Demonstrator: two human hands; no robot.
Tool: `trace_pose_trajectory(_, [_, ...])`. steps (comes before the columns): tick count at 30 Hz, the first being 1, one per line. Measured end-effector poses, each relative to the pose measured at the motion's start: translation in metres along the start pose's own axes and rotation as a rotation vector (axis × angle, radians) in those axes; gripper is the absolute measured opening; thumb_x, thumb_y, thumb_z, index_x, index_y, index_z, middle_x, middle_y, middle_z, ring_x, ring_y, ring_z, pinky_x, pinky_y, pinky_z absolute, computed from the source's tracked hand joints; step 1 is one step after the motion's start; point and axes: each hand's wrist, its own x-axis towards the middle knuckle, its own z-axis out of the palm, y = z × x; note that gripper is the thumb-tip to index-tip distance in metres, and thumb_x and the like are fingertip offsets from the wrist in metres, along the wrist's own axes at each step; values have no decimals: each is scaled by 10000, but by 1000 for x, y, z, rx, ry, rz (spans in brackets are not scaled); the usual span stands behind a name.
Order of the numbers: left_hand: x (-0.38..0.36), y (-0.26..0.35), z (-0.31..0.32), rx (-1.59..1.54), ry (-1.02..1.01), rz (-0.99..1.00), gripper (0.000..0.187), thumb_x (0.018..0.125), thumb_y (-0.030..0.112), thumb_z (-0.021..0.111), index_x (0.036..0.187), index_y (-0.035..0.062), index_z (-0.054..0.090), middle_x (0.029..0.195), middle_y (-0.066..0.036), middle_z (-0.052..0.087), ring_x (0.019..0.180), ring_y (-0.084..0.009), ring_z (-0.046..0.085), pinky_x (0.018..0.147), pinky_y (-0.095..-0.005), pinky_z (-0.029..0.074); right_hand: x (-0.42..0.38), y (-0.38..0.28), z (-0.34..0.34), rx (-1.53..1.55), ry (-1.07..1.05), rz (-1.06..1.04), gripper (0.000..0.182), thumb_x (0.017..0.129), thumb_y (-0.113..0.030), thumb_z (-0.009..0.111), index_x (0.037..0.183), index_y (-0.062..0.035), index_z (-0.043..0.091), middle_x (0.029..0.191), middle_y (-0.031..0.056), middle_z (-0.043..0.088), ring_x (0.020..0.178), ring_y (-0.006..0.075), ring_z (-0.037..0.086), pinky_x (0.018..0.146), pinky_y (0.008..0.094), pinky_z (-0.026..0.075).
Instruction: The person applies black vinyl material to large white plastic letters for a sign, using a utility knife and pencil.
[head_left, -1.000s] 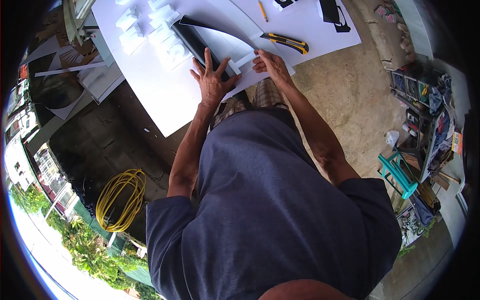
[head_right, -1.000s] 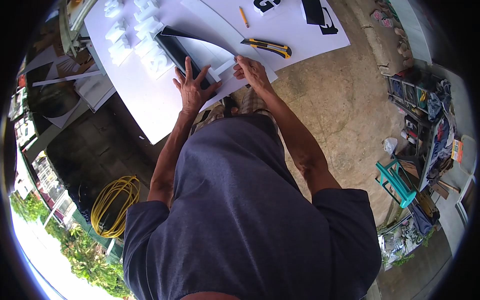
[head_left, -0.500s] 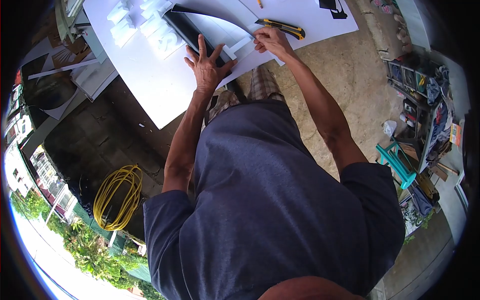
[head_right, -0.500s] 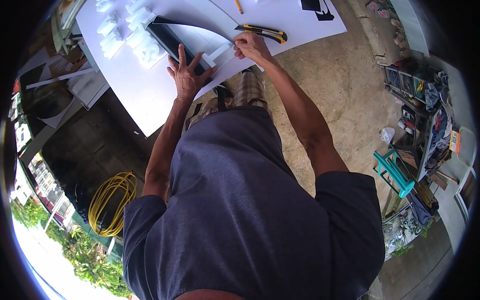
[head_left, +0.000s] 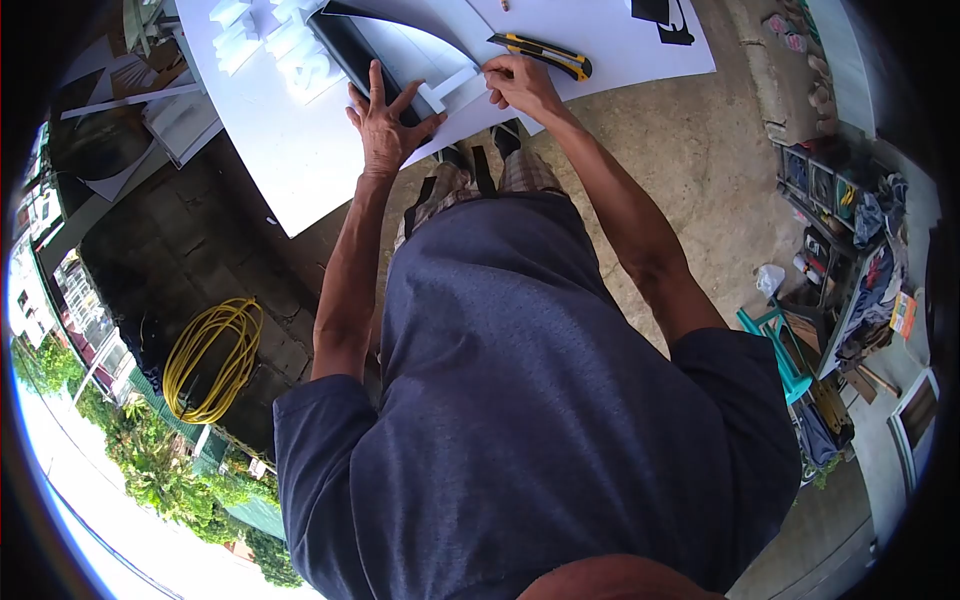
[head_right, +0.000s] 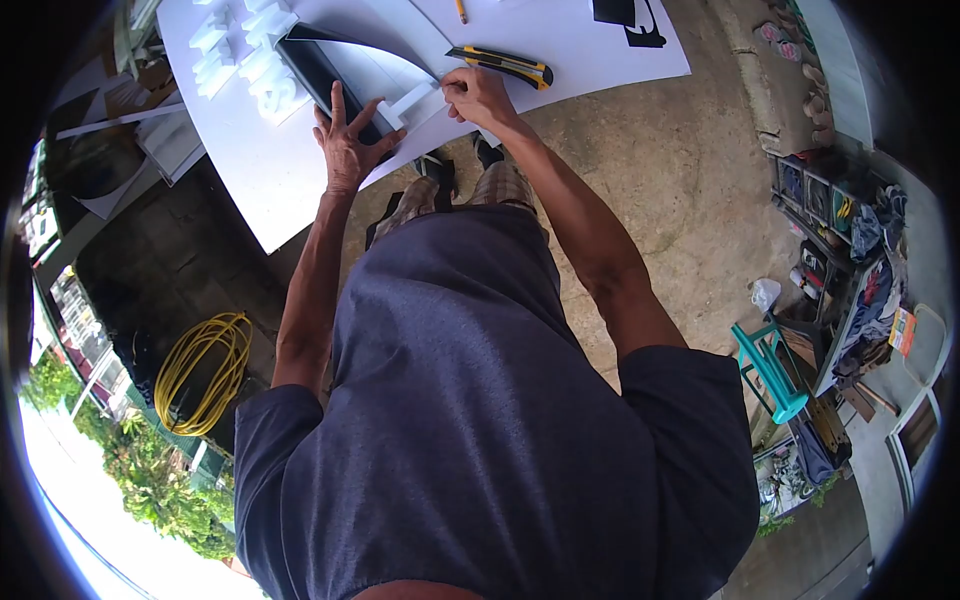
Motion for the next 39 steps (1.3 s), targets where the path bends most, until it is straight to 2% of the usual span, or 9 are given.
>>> trace_pose_trajectory(7, [-1,0,1,16,-8,-26,721,624,617,888,1256,303,736,1689,-73,210,1452,-606,184,1088,-752,275,4,6,-7,95,-86,40,251,1039,-124,556,1181,62,648,919,123,706,732,178,725,619,293,602])
trace_pose_trajectory(9, [0,-3,5,-32,17,10,729,625,656,867,1253,308,739,1688,-49,199,1454,-610,152,1081,-791,235,4,6,-10,158,-99,45,274,1052,-128,530,1206,75,631,929,139,707,760,200,733,647,301,612])
trace_pose_trajectory(18, [-1,-5,7,-65,46,11,719,626,699,842,1238,334,743,1671,-77,225,1449,-610,153,1085,-794,226,5,1,-11,138,-128,35,295,1056,-161,541,1252,43,626,927,140,706,757,208,735,648,305,616])
trace_pose_trajectory(25, [0,0,3,-64,52,4,705,623,672,855,1219,309,757,1677,-79,217,1444,-588,172,1081,-771,236,8,-1,-11,139,-113,56,327,1038,-245,583,1212,22,660,849,109,707,684,185,740,591,285,617])
trace_pose_trajectory(27, [0,4,0,-15,14,-27,711,620,617,891,1229,275,755,1677,-82,219,1450,-573,202,1108,-735,267,7,-5,-11,124,-112,37,374,1031,-313,597,1205,11,669,839,106,704,674,183,738,578,286,614])
trace_pose_trajectory(30, [-1,1,4,-30,20,-29,716,608,639,882,1226,300,754,1684,-77,198,1459,-575,170,1105,-756,234,8,-13,-7,30,-72,115,530,982,-501,622,1158,-7,696,787,99,705,647,177,734,546,281,603])
trace_pose_trajectory(32, [-1,-1,5,-45,25,-22,711,610,659,867,1222,315,754,1687,-71,191,1463,-582,151,1111,-762,201,8,-20,-4,-72,-69,100,547,966,-523,635,1144,-10,705,747,94,705,625,176,729,538,279,597])
trace_pose_trajectory(34, [-1,3,3,-42,37,-32,717,596,610,902,1211,267,767,1686,-75,195,1462,-572,169,1114,-764,228,7,-28,-1,-201,-53,65,544,929,-532,681,1106,-21,732,657,91,704,576,175,720,524,282,585])
trace_pose_trajectory(39, [-2,2,4,-91,21,-68,732,602,632,889,1232,286,753,1692,-71,181,1485,-590,99,1126,-789,177,11,-27,3,-241,-69,61,481,921,-467,711,1083,-15,740,691,109,723,592,184,730,521,282,587])
